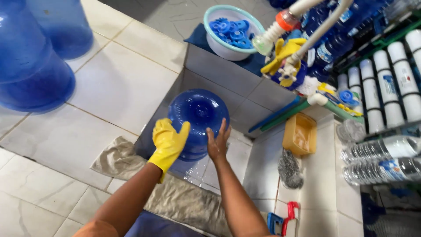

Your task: Cleaning large water bottles using brushes and water in a purification facility

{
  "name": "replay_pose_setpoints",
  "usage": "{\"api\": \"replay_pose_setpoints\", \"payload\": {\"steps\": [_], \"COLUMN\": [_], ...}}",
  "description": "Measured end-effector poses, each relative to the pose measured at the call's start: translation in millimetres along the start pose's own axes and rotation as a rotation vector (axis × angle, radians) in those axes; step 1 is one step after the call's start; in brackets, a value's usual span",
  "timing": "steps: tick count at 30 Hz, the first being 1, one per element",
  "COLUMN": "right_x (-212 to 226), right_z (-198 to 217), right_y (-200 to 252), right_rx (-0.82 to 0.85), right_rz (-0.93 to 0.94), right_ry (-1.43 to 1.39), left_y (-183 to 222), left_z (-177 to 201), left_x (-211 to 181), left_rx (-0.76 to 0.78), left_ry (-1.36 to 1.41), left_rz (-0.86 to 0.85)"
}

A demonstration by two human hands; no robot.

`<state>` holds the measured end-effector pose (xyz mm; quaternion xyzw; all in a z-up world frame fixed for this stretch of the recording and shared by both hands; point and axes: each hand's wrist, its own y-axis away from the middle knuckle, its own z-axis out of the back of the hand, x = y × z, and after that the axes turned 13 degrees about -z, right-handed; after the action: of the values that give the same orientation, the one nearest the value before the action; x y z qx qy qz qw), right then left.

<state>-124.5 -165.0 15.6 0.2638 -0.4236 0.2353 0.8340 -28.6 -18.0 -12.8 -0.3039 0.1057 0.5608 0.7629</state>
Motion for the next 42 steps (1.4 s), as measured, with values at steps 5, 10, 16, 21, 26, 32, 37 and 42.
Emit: {"api": "replay_pose_setpoints", "payload": {"steps": [5,10,16,21,26,32,37,42], "right_x": [2.2,-1.1,-23.2,4.1,38.8,37.6,40.5,94.3], "right_z": [28.1,22.2,5.4,17.9,51.0,45.7,87.5,176.3], "right_y": [-32.6,0.8,-9.6,-21.9,-61.0,-105.6,-159.8,-189.9], "right_rx": [0.170,0.053,0.060,0.163,0.370,0.173,-0.347,-0.370], "right_rz": [0.085,0.061,0.146,0.107,0.077,0.166,0.453,0.627], "right_ry": [0.081,0.031,-0.120,-0.106,0.168,0.415,-0.137,-0.283], "left_y": [-34.8,-51.0,-42.8,-36.1,-45.2,-58.2,-84.0,-112.3], "left_z": [38.7,21.1,25.4,40.7,20.2,5.2,-10.0,-9.2], "left_x": [-7.6,9.9,11.1,10.7,16.3,10.4,-0.9,-27.7], "left_rx": [-0.081,0.127,-0.050,-0.180,-0.143,-0.126,-0.081,-0.023], "left_ry": [0.161,0.039,-0.033,0.148,0.176,0.229,0.266,0.226], "left_rz": [-0.324,-0.455,-0.483,-0.615,-0.793,-0.738,-0.710,-0.691]}}
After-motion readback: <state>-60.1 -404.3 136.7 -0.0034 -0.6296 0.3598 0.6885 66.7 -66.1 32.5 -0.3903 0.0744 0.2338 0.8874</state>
